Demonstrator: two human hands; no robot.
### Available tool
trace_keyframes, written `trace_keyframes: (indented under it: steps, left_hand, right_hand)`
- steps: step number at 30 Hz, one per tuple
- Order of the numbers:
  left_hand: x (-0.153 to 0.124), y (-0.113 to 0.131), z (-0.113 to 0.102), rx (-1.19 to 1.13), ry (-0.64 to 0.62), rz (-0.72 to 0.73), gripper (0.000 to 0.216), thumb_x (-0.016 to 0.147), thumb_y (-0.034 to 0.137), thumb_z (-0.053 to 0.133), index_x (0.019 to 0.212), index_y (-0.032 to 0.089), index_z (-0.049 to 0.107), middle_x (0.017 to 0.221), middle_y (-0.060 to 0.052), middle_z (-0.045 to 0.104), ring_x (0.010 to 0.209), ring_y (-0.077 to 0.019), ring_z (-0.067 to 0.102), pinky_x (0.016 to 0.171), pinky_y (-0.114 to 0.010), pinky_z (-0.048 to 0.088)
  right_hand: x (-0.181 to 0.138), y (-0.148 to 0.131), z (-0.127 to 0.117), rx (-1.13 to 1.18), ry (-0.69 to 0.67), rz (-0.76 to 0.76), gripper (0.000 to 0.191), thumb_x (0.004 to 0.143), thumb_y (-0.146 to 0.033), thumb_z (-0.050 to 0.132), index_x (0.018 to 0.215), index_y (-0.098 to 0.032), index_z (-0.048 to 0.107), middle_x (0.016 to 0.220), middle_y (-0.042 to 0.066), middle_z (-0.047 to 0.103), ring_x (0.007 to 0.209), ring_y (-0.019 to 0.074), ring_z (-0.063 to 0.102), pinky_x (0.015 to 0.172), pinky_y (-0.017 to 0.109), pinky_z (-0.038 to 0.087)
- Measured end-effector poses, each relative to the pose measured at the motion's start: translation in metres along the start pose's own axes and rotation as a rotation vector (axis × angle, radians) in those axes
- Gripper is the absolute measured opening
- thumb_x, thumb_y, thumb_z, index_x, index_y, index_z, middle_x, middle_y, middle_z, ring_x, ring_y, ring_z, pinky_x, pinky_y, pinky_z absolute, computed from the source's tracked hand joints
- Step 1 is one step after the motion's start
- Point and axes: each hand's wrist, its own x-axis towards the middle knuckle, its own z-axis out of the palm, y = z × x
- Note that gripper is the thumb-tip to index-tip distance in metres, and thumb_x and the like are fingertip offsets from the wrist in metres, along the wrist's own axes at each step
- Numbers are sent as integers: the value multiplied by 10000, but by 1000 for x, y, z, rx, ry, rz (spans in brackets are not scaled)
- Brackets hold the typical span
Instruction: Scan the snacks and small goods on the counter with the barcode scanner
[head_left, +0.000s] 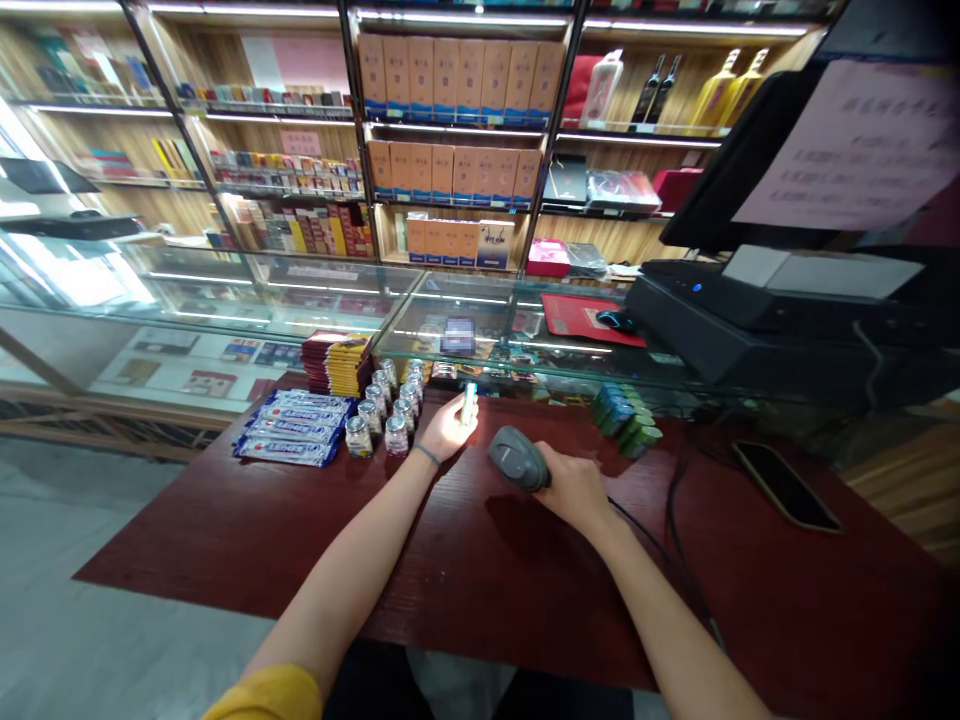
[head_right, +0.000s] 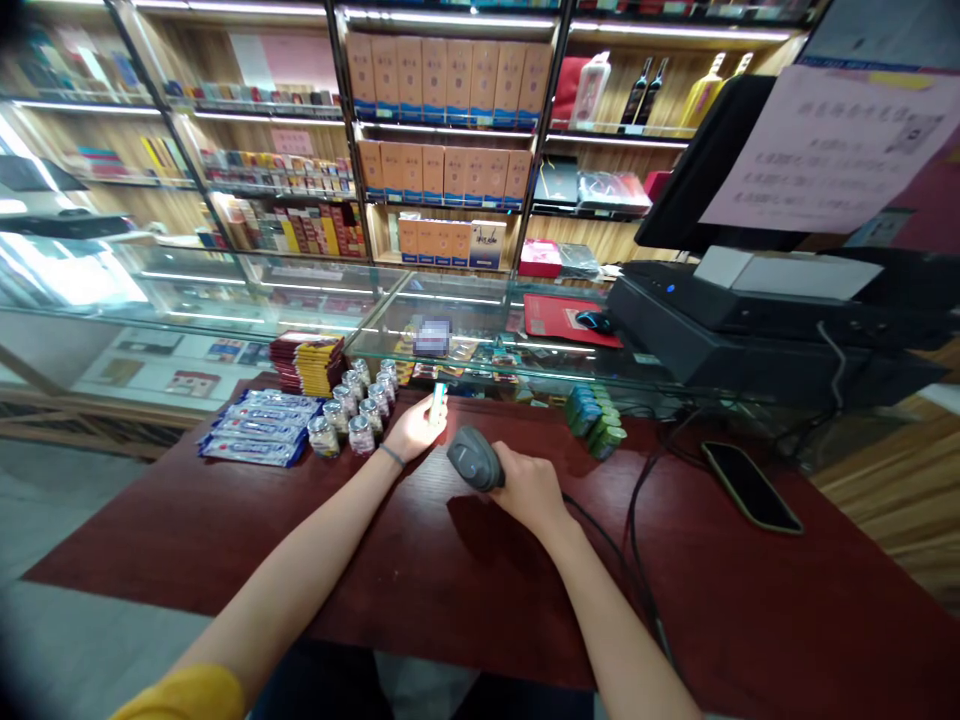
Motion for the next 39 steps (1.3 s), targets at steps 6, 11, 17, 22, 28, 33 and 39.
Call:
trace_keyframes:
  steps: [6,11,17,22,28,33,39]
  left_hand:
    - [0,0,-1,7,26,1,119,905,204,599,977,138,666,906,-57,656,721,-89,594,588,-184,464]
    - [-2,0,-3,82,-22,92,211,845,223,688,1047,187,640,916,-33,666,769,-108,624,668,-220,502]
    - [-4,-9,4,296,-22,234,470,697,240,820,1113,201,603,941,-18,675,800,-122,647,705,-233,514]
    - [-5,-29,28,613,-25,284,461,676,288,816,1065,179,594,958,-42,686,845,-146,648,719,-247,512]
    - [14,-79,76,847,-148,376,391,671,245,773,984,188,546,875,-29,671,803,-160,647,749,-291,513]
    - [33,-136,109,998,-197,465,308,712,177,722,975,198,562,893,-20,645,804,-153,626,777,-288,481]
    - [50,-184,125,1078,-163,549,277,677,111,747,903,199,613,867,-19,557,849,-172,538,880,-323,433]
  right_hand:
    - [1,1,-3,21,34,34,316,725,-261,616,1035,-215,578,760,36,743,716,237,716,560,260,351]
    - [0,7,-2,37,92,62,353,741,-284,607,1086,-218,574,756,36,746,701,234,713,557,253,359]
    - [-1,32,-12,58,207,246,307,762,-345,621,1044,-228,584,758,40,749,702,268,721,565,270,382]
    - [-4,56,-32,76,302,461,338,770,-438,637,1036,-234,593,693,37,728,696,285,717,569,279,396]
    - [-15,87,-49,76,435,652,431,775,-451,621,1140,-224,585,791,78,744,748,297,712,616,307,443]
    - [-28,114,-58,185,560,770,445,776,-443,624,1158,-219,589,891,108,749,842,301,711,683,329,483]
    - [-40,131,-69,257,617,836,363,781,-425,625,1085,-226,618,906,121,748,857,315,707,690,346,485]
